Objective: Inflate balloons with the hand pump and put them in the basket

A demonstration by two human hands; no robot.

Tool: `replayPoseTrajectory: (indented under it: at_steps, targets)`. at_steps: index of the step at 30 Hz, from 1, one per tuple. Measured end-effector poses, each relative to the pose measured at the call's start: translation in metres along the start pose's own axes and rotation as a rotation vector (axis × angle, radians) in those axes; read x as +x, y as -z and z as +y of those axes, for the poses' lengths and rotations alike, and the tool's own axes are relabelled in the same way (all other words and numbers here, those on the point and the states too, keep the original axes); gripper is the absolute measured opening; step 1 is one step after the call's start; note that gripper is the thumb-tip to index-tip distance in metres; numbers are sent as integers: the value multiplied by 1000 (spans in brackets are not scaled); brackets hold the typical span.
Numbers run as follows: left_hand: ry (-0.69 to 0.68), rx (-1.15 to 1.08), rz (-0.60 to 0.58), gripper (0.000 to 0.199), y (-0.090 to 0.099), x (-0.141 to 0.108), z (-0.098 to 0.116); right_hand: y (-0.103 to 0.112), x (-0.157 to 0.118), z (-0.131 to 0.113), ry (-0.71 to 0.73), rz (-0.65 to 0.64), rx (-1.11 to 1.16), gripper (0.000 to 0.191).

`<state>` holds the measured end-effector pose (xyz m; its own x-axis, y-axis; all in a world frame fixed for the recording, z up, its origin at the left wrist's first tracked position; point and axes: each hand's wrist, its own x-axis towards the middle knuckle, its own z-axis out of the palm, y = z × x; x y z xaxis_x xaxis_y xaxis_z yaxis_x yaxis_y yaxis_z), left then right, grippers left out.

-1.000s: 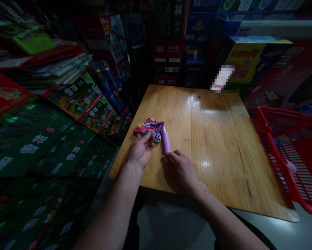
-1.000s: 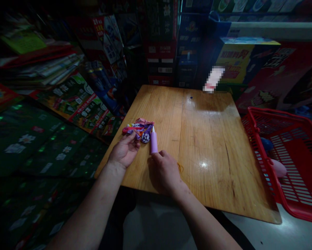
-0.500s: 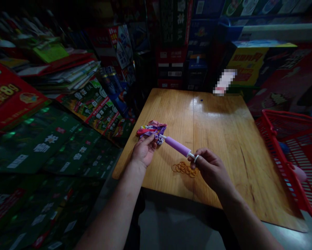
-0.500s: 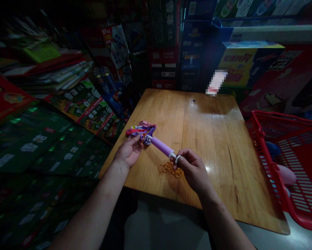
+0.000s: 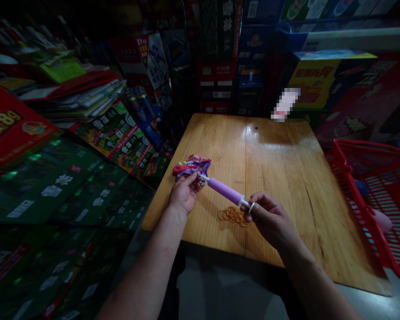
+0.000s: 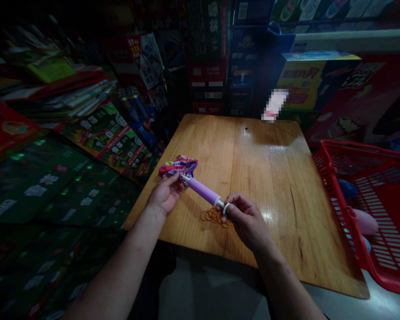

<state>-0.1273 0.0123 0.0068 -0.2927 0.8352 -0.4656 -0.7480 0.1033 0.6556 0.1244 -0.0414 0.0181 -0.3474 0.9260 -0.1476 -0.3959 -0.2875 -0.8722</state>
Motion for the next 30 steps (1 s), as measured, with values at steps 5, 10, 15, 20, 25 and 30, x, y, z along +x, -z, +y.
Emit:
replayPoseTrajectory:
  at_steps: [5, 10, 15, 20, 25, 30]
  targets:
    - [8, 6, -25, 19, 1, 0, -2, -1, 0, 0, -10, 3, 18, 15]
    - [19, 2, -53, 19, 2, -1, -2, -2, 0, 2, -19, 5, 6, 17]
    - [37, 7, -85, 21, 2, -3, -3, -3, 2, 3, -17, 5, 7, 18]
    - [57, 13, -101, 24, 1, -8, -6, -3, 3, 5, -27, 12, -2, 18]
    - [35, 22, -132, 25, -1, -10, -7, -4, 4, 4, -43, 1, -29, 21]
    - [10, 28, -129, 23, -1, -10, -6, -4, 7, 5, -88, -6, -77, 28]
